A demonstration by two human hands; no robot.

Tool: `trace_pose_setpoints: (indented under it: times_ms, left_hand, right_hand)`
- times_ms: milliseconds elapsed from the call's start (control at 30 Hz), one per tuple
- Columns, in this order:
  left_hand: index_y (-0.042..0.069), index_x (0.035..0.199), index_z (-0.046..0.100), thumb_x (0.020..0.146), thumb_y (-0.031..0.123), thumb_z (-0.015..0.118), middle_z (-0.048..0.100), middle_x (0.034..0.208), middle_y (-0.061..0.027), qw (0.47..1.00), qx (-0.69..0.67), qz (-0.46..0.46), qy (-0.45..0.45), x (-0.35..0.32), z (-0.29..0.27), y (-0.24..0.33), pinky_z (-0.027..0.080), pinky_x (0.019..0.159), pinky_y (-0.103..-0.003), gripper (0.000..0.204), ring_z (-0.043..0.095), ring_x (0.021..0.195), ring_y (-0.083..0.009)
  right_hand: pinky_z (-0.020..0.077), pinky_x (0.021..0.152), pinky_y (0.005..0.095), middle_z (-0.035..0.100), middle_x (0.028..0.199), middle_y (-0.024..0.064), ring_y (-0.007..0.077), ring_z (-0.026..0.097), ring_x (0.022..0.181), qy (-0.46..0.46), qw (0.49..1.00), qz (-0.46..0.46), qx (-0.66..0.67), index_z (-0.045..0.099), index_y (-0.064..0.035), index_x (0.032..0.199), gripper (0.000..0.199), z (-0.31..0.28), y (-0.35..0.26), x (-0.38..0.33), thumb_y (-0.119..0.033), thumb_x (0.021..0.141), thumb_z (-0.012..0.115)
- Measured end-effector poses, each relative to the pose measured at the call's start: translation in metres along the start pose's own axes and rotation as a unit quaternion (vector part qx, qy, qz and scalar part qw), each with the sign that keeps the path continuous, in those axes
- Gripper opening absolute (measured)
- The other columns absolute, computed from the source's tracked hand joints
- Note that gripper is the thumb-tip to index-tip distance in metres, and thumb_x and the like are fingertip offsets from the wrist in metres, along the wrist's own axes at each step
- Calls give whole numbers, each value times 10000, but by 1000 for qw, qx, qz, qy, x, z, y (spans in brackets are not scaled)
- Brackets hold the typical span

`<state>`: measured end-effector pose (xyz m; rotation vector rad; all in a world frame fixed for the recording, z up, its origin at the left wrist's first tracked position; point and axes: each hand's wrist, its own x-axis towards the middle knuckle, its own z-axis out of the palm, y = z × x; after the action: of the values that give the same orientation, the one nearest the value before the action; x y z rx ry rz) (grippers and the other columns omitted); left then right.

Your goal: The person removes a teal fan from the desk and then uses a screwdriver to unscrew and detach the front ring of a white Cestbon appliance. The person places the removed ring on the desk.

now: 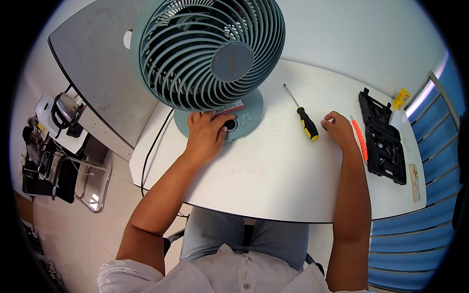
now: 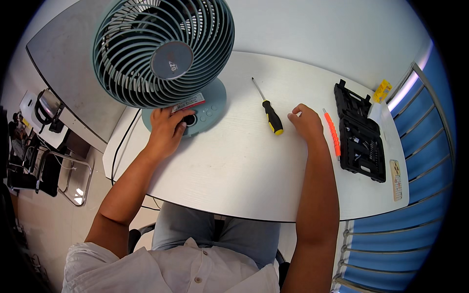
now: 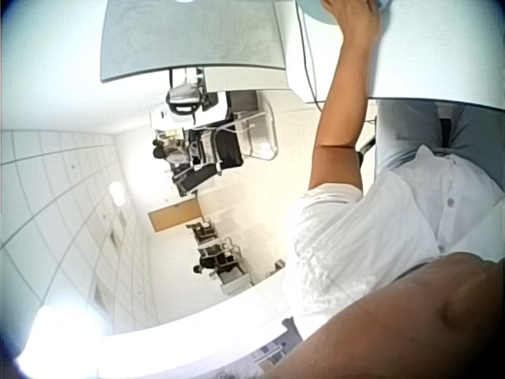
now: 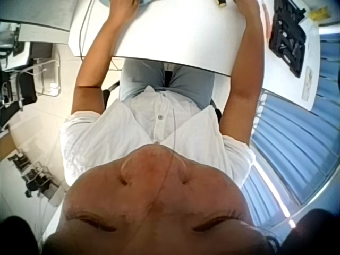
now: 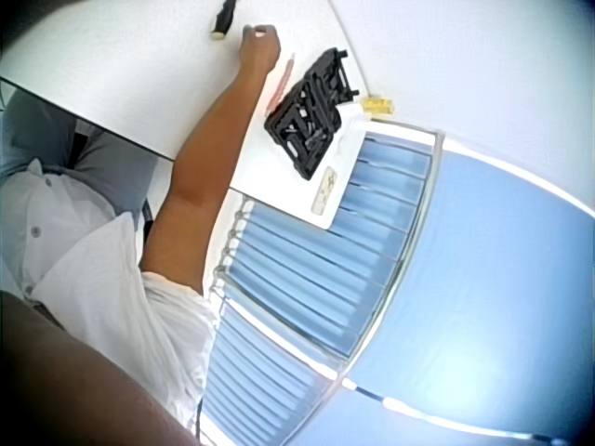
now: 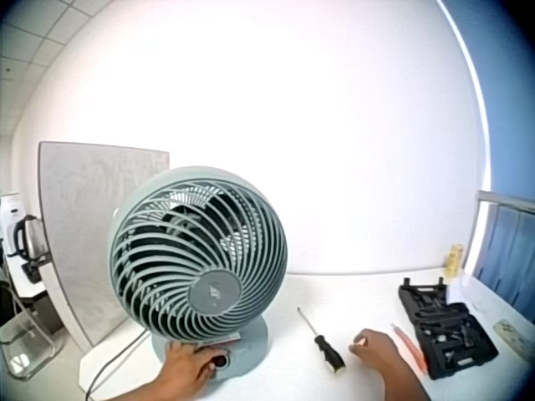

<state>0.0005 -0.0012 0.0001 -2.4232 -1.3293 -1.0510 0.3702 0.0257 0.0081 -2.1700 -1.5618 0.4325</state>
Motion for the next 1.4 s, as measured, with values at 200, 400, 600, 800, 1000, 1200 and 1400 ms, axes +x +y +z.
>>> trace_pose_setpoints:
  times_ms: [200, 400, 600, 800, 1000, 1200, 1400]
  left_hand:
    - [102, 963, 647, 763, 180, 705, 535, 1122, -88, 997, -39, -68, -20, 1, -5, 1, 288, 929, -434, 223, 423, 1081, -310]
    - [65, 839, 661, 793, 208, 675, 559, 1033, -111, 993, -102, -51, 7, 3, -5, -15, 327, 860, -437, 151, 467, 1012, -328]
    - [70, 869, 685, 771, 158, 668, 573, 1038, -123, 990, -125, -69, -5, -1, -2, -34, 353, 834, -456, 132, 479, 1025, -348]
    - [107, 1113, 611, 680, 176, 715, 490, 1212, -141, 992, -65, -109, 29, 0, -9, -29, 278, 976, -463, 450, 394, 1149, -350]
    - [142, 1190, 575, 633, 204, 744, 427, 1267, -140, 991, -39, -118, -41, -3, -11, -26, 191, 1030, -481, 585, 320, 1205, -347]
    - [153, 1201, 574, 648, 205, 753, 390, 1291, -136, 988, -17, -140, -64, -3, -14, -22, 188, 1038, -492, 583, 306, 1227, -340]
    - [169, 1225, 558, 677, 215, 765, 346, 1332, -150, 980, -16, -175, -97, -2, -14, -17, 91, 1068, -606, 588, 249, 1285, -366]
  right_hand:
    - [482, 752, 331, 632, 901, 77, 213, 613, 835, -1, 1000, 3, -1, 620, -104, 972, 249, 1, 3, 2, -302, 825, 652]
    - [483, 751, 332, 633, 900, 78, 212, 614, 830, 0, 1000, 2, -2, 621, -101, 972, 252, 1, 2, 2, -303, 824, 655]
    - [483, 746, 329, 630, 894, 81, 214, 613, 820, 2, 1000, 3, -3, 619, -98, 971, 251, 0, 0, 1, -300, 826, 651]
    - [482, 743, 329, 627, 898, 84, 215, 611, 820, -1, 1000, 3, 10, 618, -95, 973, 251, -2, -1, -3, -299, 830, 646]
    - [482, 747, 330, 626, 904, 85, 217, 613, 829, 0, 1000, 1, 9, 619, -96, 980, 253, -1, 0, -2, -299, 831, 643]
    - [482, 754, 329, 629, 911, 85, 218, 613, 835, -1, 1000, -1, 1, 619, -95, 981, 254, -1, -1, -2, -298, 829, 644]
    - [482, 755, 327, 631, 900, 81, 216, 613, 832, 7, 1000, -3, -8, 622, -95, 982, 255, 0, 1, 1, -293, 824, 650]
